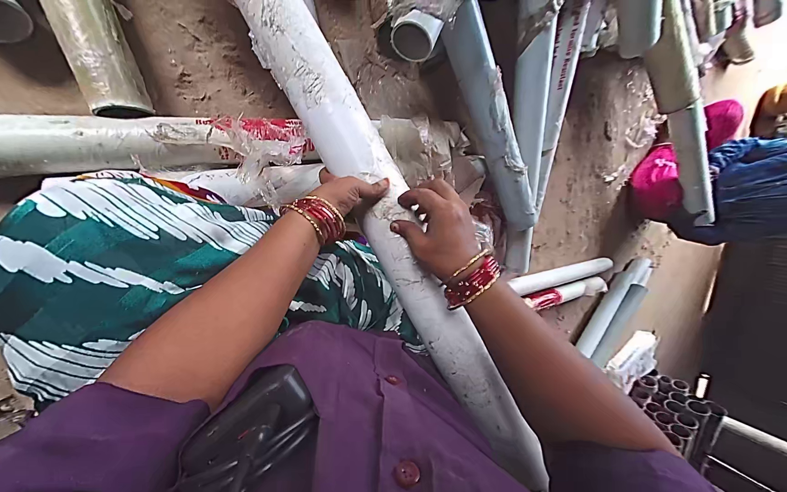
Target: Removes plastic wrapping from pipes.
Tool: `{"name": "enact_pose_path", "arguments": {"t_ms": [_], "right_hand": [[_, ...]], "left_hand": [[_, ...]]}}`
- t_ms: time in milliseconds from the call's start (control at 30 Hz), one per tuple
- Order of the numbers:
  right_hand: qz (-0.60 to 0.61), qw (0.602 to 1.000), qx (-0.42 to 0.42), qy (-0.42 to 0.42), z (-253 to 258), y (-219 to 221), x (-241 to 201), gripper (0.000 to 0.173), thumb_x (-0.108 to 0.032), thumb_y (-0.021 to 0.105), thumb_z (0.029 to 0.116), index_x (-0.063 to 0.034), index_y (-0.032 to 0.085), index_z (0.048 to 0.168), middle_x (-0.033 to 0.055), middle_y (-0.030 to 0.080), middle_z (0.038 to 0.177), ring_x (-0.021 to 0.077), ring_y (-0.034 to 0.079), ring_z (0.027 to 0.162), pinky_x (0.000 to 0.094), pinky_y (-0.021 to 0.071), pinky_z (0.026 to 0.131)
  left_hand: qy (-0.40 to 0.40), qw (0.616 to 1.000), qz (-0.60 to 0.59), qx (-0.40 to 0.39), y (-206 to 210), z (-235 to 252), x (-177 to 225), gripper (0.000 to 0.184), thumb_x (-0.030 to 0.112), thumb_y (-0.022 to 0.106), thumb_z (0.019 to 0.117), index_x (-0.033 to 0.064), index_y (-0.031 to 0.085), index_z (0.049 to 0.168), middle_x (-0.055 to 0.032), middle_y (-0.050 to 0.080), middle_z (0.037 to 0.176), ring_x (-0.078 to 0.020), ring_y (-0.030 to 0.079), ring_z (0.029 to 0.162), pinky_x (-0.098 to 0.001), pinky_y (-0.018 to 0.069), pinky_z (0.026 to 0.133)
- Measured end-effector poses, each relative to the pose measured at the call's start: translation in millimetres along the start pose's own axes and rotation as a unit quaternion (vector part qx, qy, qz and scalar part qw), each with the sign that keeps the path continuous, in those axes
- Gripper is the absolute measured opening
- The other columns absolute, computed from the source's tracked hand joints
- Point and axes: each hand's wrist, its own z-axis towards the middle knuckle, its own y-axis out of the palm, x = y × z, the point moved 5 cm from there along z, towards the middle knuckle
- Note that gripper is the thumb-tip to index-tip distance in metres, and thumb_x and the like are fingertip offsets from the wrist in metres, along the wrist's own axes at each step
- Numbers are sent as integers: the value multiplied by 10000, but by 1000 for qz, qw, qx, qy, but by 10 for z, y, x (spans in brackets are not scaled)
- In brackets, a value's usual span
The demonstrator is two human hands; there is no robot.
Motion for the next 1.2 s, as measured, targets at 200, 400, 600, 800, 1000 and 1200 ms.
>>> {"name": "enact_pose_path", "arguments": {"t_ms": [200,400,600,800,1000,1200], "right_hand": [[-15,999,22,-38,-65,45,-178,164,-56,762,857,44,742,986,264,676,1050,457,647,1034,559,531,894],[125,982,-54,133,243,-143,161,203,-56,564,1014,-13,745,1096,156,721,1054,232,685,945,436,536,875],[377,847,-107,359,389,124,591,178,-45,567,1030,39,644,1167,84,646,930,81,605,719,243,536,699],[258,923,-115,261,388,-10,513,122,-90,719,946,18,732,998,102,702,885,138,640,768,354,538,774],[161,950,-123,236,408,-37,415,108,-123,742,928,-23,753,966,118,714,879,216,659,813,458,526,783],[123,946,-187,234,410,25,309,132,-64,556,1025,1,642,948,130,605,869,245,582,822,464,459,749]], "left_hand": [[111,984,-72,119,-75,112,69,1103,388,849,848,158,80,1605,-249,527,1392,-330,606,1194,-505,551,935],[98,984,-73,126,-114,187,86,1020,246,893,801,112,212,1549,-215,629,1235,-301,676,1054,-477,590,851],[101,983,-110,105,-144,228,70,905,198,838,856,68,255,1535,-204,627,1251,-283,668,1064,-440,583,869],[116,982,-118,89,-165,286,64,827,179,812,878,69,296,1515,-186,644,1224,-264,677,1053,-433,585,873],[112,983,-108,93,-163,295,61,872,202,835,861,66,280,1519,-190,642,1231,-263,678,1063,-429,587,881],[120,983,-112,81,-156,296,72,867,190,828,866,49,275,1520,-203,630,1248,-274,671,1077,-431,584,891]]}}
